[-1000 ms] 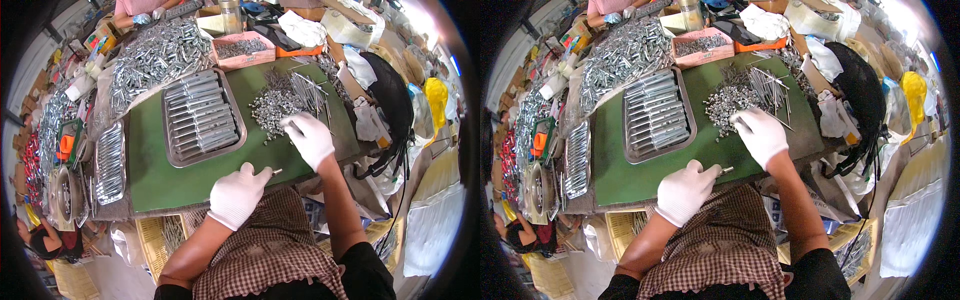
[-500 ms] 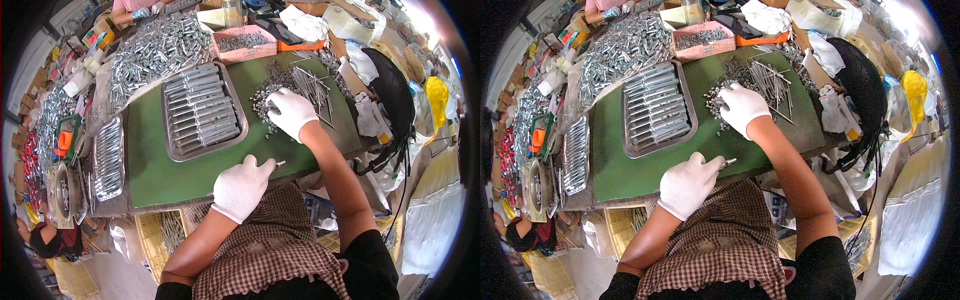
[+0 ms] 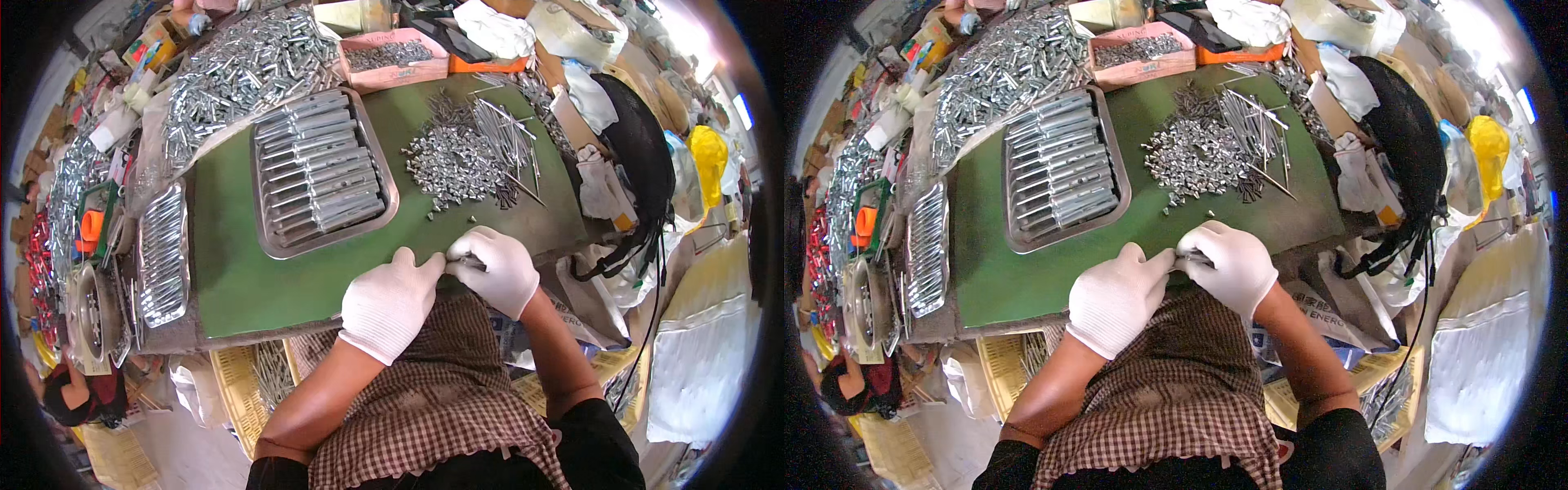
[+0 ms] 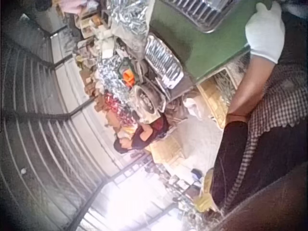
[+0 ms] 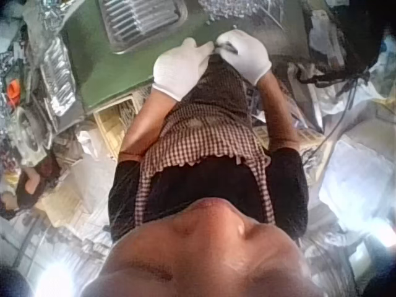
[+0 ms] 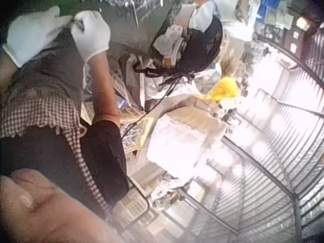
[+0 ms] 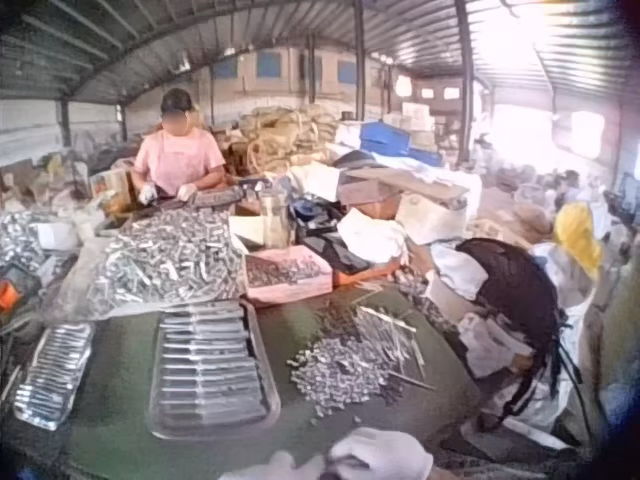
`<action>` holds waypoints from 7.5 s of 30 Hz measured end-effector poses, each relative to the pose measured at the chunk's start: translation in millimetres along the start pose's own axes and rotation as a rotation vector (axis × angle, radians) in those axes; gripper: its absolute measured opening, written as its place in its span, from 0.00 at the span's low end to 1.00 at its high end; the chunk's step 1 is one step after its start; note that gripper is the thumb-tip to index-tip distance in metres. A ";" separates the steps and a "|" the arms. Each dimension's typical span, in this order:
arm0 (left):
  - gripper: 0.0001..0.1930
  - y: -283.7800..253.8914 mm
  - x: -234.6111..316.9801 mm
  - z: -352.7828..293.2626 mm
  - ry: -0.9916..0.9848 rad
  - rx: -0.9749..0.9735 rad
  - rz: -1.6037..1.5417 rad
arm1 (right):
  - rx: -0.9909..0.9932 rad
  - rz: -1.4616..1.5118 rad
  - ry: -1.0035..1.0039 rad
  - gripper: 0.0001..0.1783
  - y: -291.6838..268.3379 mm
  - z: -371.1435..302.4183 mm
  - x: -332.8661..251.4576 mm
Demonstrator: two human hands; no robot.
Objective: Assembling small metal components, possibly door latches or bolts, on a workshop table.
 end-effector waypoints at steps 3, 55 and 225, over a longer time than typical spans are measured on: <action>0.12 -1.7 -0.4 -1.3 0.012 0.050 -0.023 | 0.030 -0.071 0.008 0.10 0.3 -4.5 -5.3; 0.14 2.2 -3.3 -3.5 0.010 -0.045 -0.009 | -0.146 -0.067 0.171 0.07 -2.3 0.9 -3.2; 0.11 1.3 0.6 6.0 -0.001 0.010 -0.035 | -0.184 -0.259 -0.112 0.07 -0.9 46.2 20.9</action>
Point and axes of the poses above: each hand's wrist, its own z-axis towards the middle knuckle, its own y-axis out of the palm, x = y × z, the point moved 2 cm from there along z, towards the middle knuckle, and after that the axes turned 3 degrees about -y, right-handed, at the moved point
